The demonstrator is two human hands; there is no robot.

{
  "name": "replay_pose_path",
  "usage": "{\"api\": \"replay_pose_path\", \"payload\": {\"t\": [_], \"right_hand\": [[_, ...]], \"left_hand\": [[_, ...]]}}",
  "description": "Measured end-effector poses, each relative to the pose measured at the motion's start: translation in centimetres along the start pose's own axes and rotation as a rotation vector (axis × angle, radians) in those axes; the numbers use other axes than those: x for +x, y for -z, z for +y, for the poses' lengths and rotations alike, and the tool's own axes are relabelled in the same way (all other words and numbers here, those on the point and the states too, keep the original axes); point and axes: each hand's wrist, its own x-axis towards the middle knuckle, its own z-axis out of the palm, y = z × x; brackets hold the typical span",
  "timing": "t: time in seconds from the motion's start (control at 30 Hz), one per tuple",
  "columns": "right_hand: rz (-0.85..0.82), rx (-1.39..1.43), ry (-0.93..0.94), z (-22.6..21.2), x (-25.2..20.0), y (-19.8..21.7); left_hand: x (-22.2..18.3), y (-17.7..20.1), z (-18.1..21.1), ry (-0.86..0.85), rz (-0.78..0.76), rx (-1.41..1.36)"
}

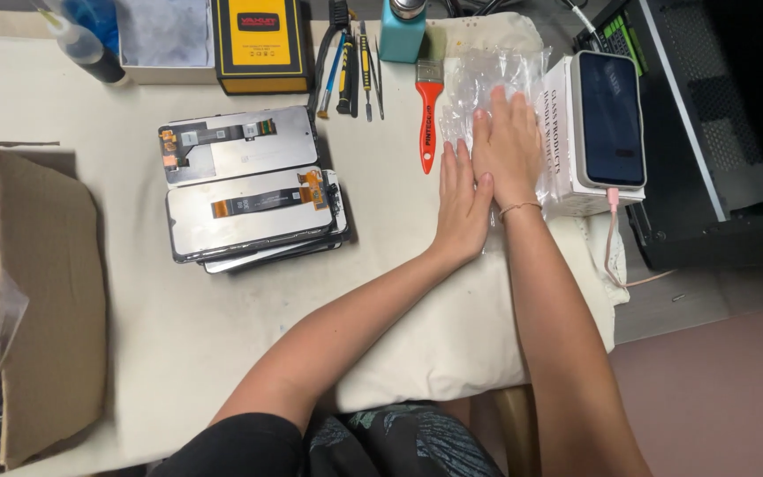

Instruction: Unpacking mobile phone replacement screens from a box, removing their protective plastic sleeves, and organizing them into stacks on a workbench.

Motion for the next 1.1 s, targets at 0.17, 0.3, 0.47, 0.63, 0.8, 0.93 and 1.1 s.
{"api": "replay_pose_path", "payload": {"t": [0.17, 0.3, 0.47, 0.63, 0.8, 0.93, 1.1], "right_hand": [[0.005, 0.085, -0.025, 1.2, 0.8, -0.3], [0.128, 0.427, 0.020, 1.4, 0.2, 1.0], [0.375, 0.602, 0.176, -0.5, -2.6, 3.8], [0.471, 0.736, 0.334, 0.0, -6.7, 6.4], [0.495, 0.786, 0.375, 0.3, -9.9, 7.0], [0.488, 0.701, 0.359, -0.2, -10.9, 6.3], [0.453, 0.543, 0.325, -1.9, -13.6, 4.9]], "left_hand": [[0.3, -0.1, -1.3, -0.023, 0.052, -0.009], [0.2, 0.4, -0.5, -0.019, 0.040, -0.067], [0.5, 1.1, 0.6, 0.034, 0.010, 0.013], [-0.5, 3.5, 4.3, 0.208, -0.057, 0.021], [-2.8, 5.9, 5.4, 0.041, -0.092, 0.095], [-4.3, 8.1, 6.9, 0.076, -0.136, 0.151], [-12.3, 13.8, 10.5, -0.066, -0.091, 0.283]]}}
